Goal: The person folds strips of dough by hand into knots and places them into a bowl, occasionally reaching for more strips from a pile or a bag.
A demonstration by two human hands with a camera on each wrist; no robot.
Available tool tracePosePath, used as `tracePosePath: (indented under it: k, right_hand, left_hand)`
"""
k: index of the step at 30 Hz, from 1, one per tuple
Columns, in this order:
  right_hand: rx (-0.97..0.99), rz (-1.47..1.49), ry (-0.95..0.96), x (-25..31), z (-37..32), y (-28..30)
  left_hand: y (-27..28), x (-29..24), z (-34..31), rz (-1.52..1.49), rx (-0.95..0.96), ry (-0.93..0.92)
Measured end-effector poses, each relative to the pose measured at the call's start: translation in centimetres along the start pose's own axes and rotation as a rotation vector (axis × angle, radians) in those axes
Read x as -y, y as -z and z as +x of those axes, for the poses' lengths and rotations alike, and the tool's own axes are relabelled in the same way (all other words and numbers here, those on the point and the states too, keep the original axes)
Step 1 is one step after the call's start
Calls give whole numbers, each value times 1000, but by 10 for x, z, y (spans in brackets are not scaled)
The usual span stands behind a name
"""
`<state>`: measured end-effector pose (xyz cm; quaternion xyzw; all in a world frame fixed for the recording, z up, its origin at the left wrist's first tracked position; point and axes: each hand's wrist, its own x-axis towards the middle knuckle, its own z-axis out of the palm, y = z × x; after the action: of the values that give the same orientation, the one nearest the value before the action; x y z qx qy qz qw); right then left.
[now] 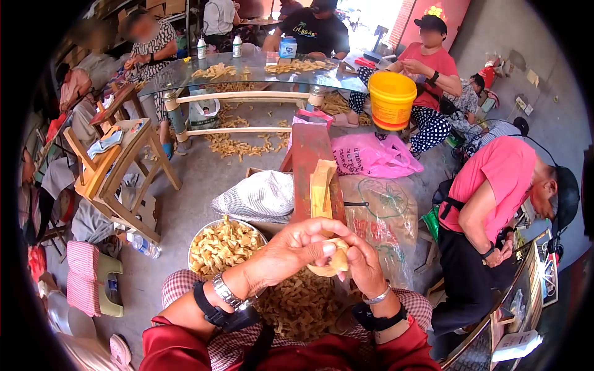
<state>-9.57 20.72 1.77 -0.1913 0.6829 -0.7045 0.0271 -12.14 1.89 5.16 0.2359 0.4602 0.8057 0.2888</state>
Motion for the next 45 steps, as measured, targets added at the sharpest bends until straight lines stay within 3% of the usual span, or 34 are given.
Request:
tracePosePath:
  k: [4, 7, 8, 12, 15, 17, 20, 22, 27, 30, 33, 34, 38, 45]
  right_hand:
    - [17, 25, -25, 1, -2, 3]
    - [-18, 231, -124, 2, -3, 0]
    - [-2, 242, -136, -2, -5, 1]
    - [-36, 214, -177, -16, -8, -1]
    - [-170, 89, -101, -15, 0, -11]
    - [-277, 8, 18, -20, 2, -13]
    - [-246, -177, 223, -33, 6, -1]
    - [-146, -55, 32, -10, -4, -6]
    - [-374, -119, 1, -38, -15, 27]
    - [-385, -59, 5, -49, -21, 39]
    - [-286, -214, -106, -51, -24, 30]
    - [-141, -181, -138, -41, -22, 26]
    - [-25, 77, -336, -35, -17, 13]
    - [-48, 36, -362, -36, -13, 10]
  left_hand:
    - [-4, 6, 0, 76, 74, 25]
    - [-1, 8, 0, 850, 75, -348]
    - [-1, 7, -2, 863, 68, -263]
    - [-8, 10, -3, 1010, -34, -265]
    - [2, 22, 3, 858, -87, -270]
    - [1, 18, 0, 556, -80, -90]
    - [2, 16, -3, 120, -10, 98]
    - [1, 17, -2, -83, 35, 145]
    - [16, 13, 0, -344, -20, 161]
    - [20, 5, -1, -351, -55, 112]
    - [23, 2, 4, -302, -104, 66]
    - [25, 2, 8, -267, -125, 46]
    - [22, 6, 18, -90, -240, 66]
    - [19, 21, 24, 319, -402, 150]
